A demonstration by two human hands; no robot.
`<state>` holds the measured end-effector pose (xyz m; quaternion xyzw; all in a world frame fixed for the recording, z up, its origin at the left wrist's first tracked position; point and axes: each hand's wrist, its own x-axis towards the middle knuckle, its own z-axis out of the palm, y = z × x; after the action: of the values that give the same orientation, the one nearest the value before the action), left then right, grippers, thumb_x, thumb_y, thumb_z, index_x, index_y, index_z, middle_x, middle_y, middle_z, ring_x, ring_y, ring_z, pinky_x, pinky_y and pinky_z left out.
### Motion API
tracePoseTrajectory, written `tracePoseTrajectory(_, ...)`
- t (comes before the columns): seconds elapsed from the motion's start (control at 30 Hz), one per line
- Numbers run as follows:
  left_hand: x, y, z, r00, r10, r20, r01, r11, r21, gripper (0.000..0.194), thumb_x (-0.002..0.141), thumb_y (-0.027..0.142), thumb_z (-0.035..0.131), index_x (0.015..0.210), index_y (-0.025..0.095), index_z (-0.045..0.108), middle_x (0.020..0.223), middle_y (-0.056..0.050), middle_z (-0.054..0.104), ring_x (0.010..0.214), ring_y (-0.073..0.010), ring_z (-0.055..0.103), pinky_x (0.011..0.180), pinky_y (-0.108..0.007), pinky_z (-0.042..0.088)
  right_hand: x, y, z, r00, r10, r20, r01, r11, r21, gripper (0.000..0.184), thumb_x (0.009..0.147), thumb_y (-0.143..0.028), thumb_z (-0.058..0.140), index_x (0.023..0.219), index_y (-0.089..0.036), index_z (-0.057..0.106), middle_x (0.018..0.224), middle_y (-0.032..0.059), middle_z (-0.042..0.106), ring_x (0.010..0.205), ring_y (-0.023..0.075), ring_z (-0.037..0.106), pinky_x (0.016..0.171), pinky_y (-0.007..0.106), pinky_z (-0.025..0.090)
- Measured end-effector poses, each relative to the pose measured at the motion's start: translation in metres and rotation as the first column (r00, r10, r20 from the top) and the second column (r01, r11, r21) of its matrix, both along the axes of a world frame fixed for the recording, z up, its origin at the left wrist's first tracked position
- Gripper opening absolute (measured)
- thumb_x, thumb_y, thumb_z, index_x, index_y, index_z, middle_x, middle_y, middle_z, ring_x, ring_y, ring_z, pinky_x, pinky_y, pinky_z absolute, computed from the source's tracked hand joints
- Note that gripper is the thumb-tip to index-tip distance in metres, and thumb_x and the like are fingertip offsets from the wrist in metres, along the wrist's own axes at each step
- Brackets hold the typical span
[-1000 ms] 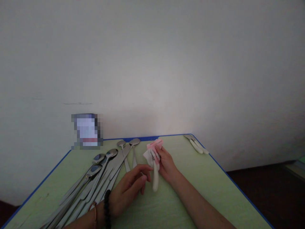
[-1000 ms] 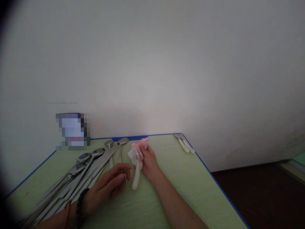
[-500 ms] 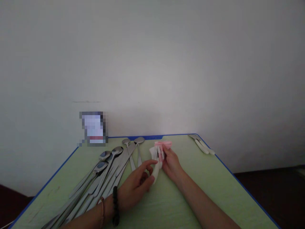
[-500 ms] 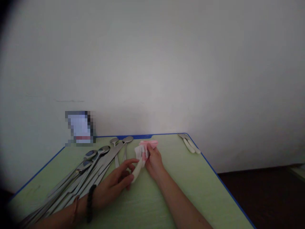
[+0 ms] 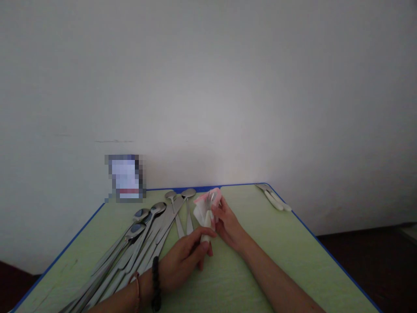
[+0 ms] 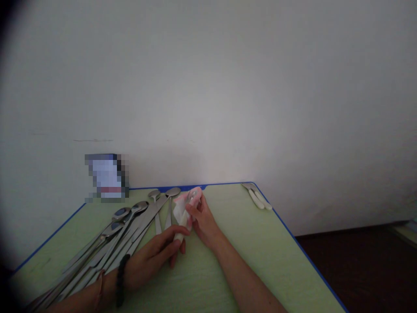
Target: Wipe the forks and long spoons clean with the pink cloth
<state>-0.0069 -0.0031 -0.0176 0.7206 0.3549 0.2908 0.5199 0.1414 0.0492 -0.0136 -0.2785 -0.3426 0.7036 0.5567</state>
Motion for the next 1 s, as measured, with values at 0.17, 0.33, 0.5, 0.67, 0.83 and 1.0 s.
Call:
tracePoseTrajectory(0.17,0.000,0.000,-0.001,1.000,0.014,0.022,-0.013,1.000,-0.011,0.031,0.093,0.038,0.035,0.118,0.020,0.044,0.081,0.000,0.055,0.057,-0.0089,0.048,0.056,-0.021,0.039,0.000,-0.001,-0.001,0.998,0.046,0.031,-0.047,0.998,0.031,0.063,0.056,-0.015,0.075,0.110,-0.030,0.047,0.090,-0.0041,0.063,0.071,0.0117,0.057,0.063,0.022,0.044)
tracePoseTrajectory(0.33,0.001,0.001,-0.003,0.998,0.035,0.042,-0.034,0.999,-0.038,0.029,0.094,0.037,0.035,0.115,0.020,0.043,0.081,0.001,0.053,0.055,-0.0077,0.048,0.053,-0.019,0.038,-0.001,0.008,-0.008,0.990,-0.104,-0.096,0.089,0.985,-0.150,0.020,0.069,-0.027,0.065,0.086,-0.018,0.060,0.074,-0.0004,0.065,0.064,0.0123,0.057,0.062,0.023,0.046)
tracePoseTrajectory(0.5,0.002,0.001,-0.005,0.984,0.090,0.157,-0.076,0.993,-0.090,0.030,0.093,0.040,0.034,0.114,0.020,0.041,0.078,0.003,0.049,0.051,-0.0065,0.044,0.045,-0.017,0.031,0.001,0.009,-0.005,0.978,-0.058,-0.199,0.022,0.984,-0.179,0.015,0.077,-0.030,0.056,0.082,-0.017,0.062,0.071,0.0006,0.067,0.064,0.0148,0.060,0.064,0.026,0.046)
tracePoseTrajectory(0.67,0.000,0.000,0.002,0.997,0.063,0.050,-0.059,0.996,-0.066,0.028,0.092,0.039,0.035,0.105,0.017,0.046,0.053,0.009,0.037,0.045,-0.0080,0.034,0.043,-0.017,0.027,0.002,0.003,0.001,0.978,0.088,-0.190,-0.119,0.981,-0.155,0.037,0.082,-0.045,0.045,0.090,-0.014,0.063,0.074,0.0055,0.069,0.072,0.0196,0.062,0.069,0.031,0.045)
tracePoseTrajectory(0.83,-0.001,-0.001,0.008,0.999,0.017,-0.038,-0.018,1.000,-0.020,0.024,0.089,0.039,0.042,0.096,0.018,0.050,0.054,0.009,0.039,0.047,-0.0079,0.036,0.044,-0.017,0.027,0.004,0.005,-0.002,0.982,0.070,-0.174,-0.096,0.984,-0.148,0.048,0.081,-0.055,0.042,0.092,-0.014,0.063,0.076,0.0060,0.069,0.070,0.0193,0.062,0.066,0.029,0.044)
tracePoseTrajectory(1.0,0.001,-0.003,0.010,0.995,0.057,0.087,-0.051,0.996,-0.071,0.030,0.092,0.041,0.033,0.105,0.018,0.046,0.070,0.002,0.054,0.047,-0.0070,0.041,0.044,-0.018,0.029,0.006,0.008,-0.004,0.979,0.033,-0.201,-0.063,0.987,-0.149,0.054,0.080,-0.060,0.038,0.100,-0.015,0.061,0.082,0.0075,0.069,0.076,0.0217,0.062,0.071,0.033,0.044)
